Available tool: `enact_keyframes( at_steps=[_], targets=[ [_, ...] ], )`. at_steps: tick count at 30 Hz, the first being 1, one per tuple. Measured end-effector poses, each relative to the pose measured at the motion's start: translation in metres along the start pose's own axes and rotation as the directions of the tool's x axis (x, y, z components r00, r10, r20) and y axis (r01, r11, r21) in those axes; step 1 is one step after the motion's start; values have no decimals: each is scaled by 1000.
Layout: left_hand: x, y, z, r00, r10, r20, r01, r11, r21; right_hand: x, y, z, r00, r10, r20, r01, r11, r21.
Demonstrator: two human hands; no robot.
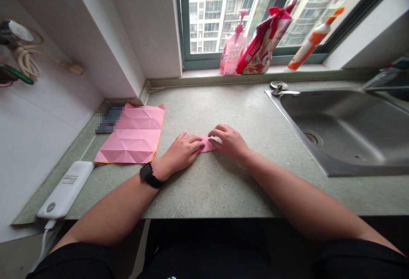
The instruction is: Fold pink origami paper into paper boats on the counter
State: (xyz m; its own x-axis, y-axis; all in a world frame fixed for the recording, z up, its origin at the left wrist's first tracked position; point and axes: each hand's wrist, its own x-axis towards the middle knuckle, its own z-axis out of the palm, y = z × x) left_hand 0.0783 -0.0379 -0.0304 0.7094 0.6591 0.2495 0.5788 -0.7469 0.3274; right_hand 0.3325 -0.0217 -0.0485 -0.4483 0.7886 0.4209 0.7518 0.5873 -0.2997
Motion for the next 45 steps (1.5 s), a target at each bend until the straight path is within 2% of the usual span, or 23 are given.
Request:
enact_keyframes(
  at_steps=[4, 10, 18, 24, 36, 41, 45],
  targets=[
    [0, -1, -1, 999, -43, -23, 45, 997, 66, -2, 3, -6, 999, -45, 25, 45, 999, -14],
    [0, -4, 1, 1000, -26, -11, 26, 998, 60, -2, 7, -3, 993, -11, 120, 13, 1000, -12],
    [0, -6, 5, 999, -12, -52, 14, 999, 32, -2, 5, -4, 990, 32, 140, -29, 999, -28],
    [2, -6, 5, 998, 63, 29, -62, 998, -20, -2, 4, -5, 986, 43, 159, -36, 998, -47],
    [0, -7, 5, 998, 56, 40, -58, 998, 31, -2, 3, -3, 979, 94, 179, -85, 995, -59],
    [-2, -8, 7, 993, 53, 103, -60, 995, 75, -3, 14, -9, 973, 160, 169, -158, 987, -22],
    [-2, -7, 9, 990, 33, 137, -47, 994, 102, -3, 28, -16, 962, 175, 209, -171, 985, -37]
  ],
)
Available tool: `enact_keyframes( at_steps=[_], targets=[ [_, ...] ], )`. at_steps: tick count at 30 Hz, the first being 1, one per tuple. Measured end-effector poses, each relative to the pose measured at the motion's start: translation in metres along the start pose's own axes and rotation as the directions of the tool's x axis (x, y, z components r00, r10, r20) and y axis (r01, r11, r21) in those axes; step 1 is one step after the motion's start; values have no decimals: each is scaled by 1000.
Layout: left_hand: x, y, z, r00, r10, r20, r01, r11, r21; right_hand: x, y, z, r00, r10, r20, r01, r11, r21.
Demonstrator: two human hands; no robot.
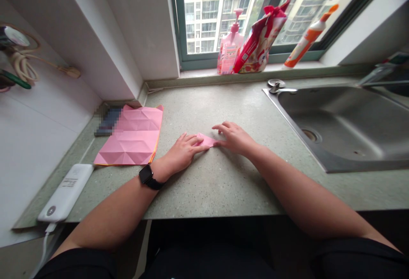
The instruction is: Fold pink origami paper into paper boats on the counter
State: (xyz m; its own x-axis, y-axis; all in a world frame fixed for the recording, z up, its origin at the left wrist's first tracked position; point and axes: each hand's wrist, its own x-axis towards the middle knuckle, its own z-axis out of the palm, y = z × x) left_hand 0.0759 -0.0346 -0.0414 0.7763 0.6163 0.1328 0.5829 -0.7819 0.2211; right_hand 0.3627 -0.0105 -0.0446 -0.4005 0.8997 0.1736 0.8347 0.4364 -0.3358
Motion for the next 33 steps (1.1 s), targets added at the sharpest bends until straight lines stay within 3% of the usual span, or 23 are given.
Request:
enact_keyframes(
  at_steps=[6, 11, 16, 20, 26, 33],
  targets=[
    [1, 4, -1, 999, -21, 38, 20, 999, 35, 2, 19, -6, 999, -18, 31, 17, 1000, 20],
    [2, 8, -4, 997, -32, 64, 29, 999, 40, -1, 26, -12, 998, -64, 7, 62, 988, 138],
    [3, 13, -7, 999, -35, 31, 34, 999, 22, -4, 9, -10, 974, -197, -109, 213, 964, 160],
    [3, 16, -12, 1000, -27, 5, 27, 999, -29, -3, -11, 2, 956, -279, -90, 287, 954, 91],
    [-1, 12, -17, 1000, -8, -18, 6, 996, -91, -2, -19, 9, 959, -282, -12, 282, 957, 61],
    [-7, 8, -26, 1000, -18, -26, 18, 1000, -18, -2, -21, 5, 965, -262, 19, 261, 965, 28]
  ],
)
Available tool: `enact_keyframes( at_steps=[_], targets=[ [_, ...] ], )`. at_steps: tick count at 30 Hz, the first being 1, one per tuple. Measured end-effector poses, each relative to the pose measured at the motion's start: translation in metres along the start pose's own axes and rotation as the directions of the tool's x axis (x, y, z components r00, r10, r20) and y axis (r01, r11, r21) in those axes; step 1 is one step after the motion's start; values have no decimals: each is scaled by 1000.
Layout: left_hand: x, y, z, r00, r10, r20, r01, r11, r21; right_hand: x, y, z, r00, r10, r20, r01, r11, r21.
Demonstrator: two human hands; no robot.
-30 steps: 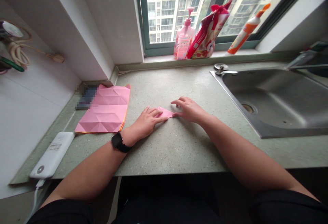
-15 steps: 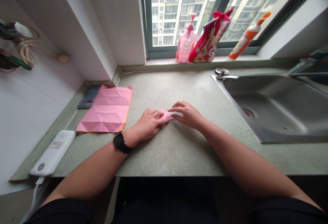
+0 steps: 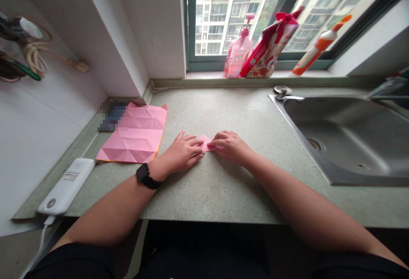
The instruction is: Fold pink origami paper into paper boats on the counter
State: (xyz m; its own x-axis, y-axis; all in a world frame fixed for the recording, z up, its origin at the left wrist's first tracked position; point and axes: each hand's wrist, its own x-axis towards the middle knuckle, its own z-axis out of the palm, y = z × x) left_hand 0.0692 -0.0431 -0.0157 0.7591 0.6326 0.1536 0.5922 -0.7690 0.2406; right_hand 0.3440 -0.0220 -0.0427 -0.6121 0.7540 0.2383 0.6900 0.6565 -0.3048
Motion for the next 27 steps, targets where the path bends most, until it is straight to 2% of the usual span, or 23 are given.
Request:
enact_keyframes(
  at_steps=[6, 16, 18, 23, 27],
  targets=[
    [-5, -5, -10, 998, -54, -18, 55, 997, 47, 0, 0, 0, 1000, 11, 4, -11, 1000, 7],
    [-16, -23, -26, 993, -112, 36, 111, 994, 23, 1, 0, -2, 1000, 3, 14, -3, 1000, 12],
    [-16, -24, -27, 995, -102, 1, 102, 995, 20, 0, 0, -2, 1000, 3, 16, -3, 1000, 14],
    [-8, -14, -18, 980, -75, -185, 69, 997, -42, 1, 0, -3, 1000, -7, 21, 7, 1000, 17],
    [1, -6, -3, 979, -66, -191, 60, 997, -39, 0, 0, -4, 1000, -24, 20, 24, 1000, 8]
  ],
)
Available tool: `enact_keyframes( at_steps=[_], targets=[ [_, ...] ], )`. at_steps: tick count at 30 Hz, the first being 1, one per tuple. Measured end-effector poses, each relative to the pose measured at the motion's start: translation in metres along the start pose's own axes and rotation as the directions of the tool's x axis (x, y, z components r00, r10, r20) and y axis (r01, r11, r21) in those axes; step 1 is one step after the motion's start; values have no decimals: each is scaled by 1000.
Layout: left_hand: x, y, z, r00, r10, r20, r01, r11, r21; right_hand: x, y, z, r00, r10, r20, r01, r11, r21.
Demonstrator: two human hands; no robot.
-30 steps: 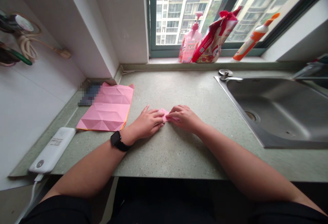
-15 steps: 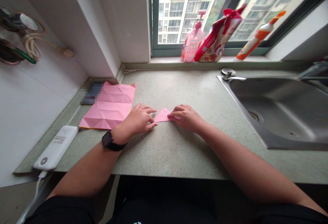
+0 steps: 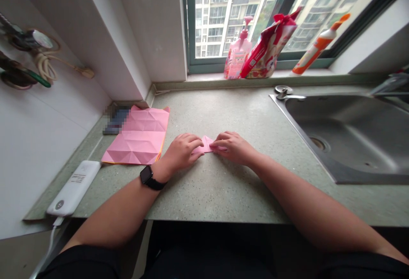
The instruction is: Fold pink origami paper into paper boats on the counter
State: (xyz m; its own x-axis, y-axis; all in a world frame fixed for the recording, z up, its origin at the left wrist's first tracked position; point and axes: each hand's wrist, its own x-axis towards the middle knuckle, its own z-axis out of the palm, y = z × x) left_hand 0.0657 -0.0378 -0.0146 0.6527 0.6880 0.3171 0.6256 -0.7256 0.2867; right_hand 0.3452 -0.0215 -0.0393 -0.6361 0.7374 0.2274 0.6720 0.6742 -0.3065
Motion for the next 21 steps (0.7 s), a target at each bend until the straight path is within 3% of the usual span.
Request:
enact_keyframes(
  at_steps=[4, 10, 16, 21],
  targets=[
    [5, -3, 11, 998, -26, 53, 25, 999, 20, 0, 0, 1, 1000, 2, -9, -2, 1000, 4],
    [8, -8, 11, 997, -28, 67, 26, 999, 40, -3, 8, -7, 1000, 20, -19, -19, 1000, 3],
    [6, -7, 10, 999, -30, 44, 29, 999, 15, -10, 19, -23, 997, 68, -37, -68, 998, -2],
    [6, -8, 12, 999, -37, 6, 37, 999, -31, -7, 7, -14, 999, 47, -6, -47, 999, -5]
  ],
)
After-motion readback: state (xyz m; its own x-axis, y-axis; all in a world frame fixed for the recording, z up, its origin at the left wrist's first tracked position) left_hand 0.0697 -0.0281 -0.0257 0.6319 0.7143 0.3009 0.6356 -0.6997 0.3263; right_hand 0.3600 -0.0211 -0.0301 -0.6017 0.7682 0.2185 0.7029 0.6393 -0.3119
